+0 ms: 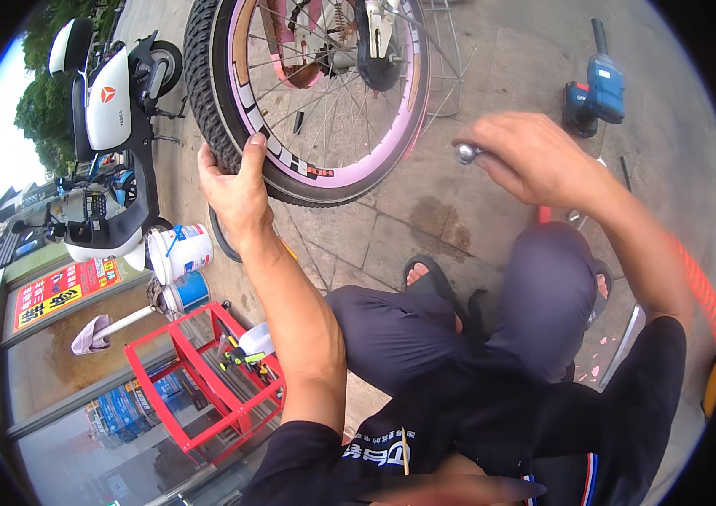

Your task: The person removes a bicycle tire from the rim using tire levers, then reattaches the tire by hand and with a tire lever. The person works on the tire while seated on the floor in a workshop setting.

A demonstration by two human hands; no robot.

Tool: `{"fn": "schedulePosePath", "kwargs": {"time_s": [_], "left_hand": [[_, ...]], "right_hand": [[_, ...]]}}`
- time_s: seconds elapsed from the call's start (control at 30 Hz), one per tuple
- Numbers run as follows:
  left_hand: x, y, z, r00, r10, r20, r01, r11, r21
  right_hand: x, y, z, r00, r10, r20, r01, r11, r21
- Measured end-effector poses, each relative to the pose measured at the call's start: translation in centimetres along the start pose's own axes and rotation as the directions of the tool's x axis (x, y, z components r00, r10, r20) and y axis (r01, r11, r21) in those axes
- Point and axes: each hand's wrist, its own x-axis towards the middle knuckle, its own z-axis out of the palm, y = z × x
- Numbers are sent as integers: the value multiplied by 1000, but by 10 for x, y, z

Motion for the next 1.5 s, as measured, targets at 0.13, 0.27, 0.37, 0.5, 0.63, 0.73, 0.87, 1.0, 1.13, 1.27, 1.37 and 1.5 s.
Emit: {"fn": "schedulePosePath", "kwargs": {"time_s": [0.13,0.27,0.37,0.5,0.63,0.73,0.87,1.0,1.13,1.27,1.37,1.5], "left_hand": [[8,7,11,1000,-9,26,6,993,115],[8,3,3,999,-38,34,36,998,54],[9,-1,-2,1000,-6,21,3,992,130],[7,2,5,1000,13,18,-15,989,149],[10,-1,0,999,36,18,-39,971,236],[9,3,0,999,0,41,-11,964,264],[12,-2,0,1000,20,22,-26,958,286],[12,-5,2,1000,28,12,-30,977,213],[9,-1,3,1000,18,22,-21,985,171],[10,0,6,1000,6,8,-8,981,193],[11,0,4,999,38,1,-37,970,240],[10,0,3,1000,26,6,-27,982,189]], "right_hand": [[117,-10,34,971,233,-56,-187,885,427],[174,-9,87,931,364,20,-304,744,595],[190,-16,95,886,441,141,-417,626,659],[201,-21,97,851,486,199,-462,513,724],[201,-28,93,850,481,215,-477,531,700],[201,-29,98,874,466,139,-429,604,672],[200,-31,103,902,424,88,-373,659,653],[200,-34,108,893,451,9,-355,690,631],[199,-31,107,888,457,61,-383,659,647],[197,-34,103,884,463,65,-385,642,663],[197,-41,105,872,489,18,-383,660,647],[197,-42,110,884,462,-71,-336,733,591]]}}
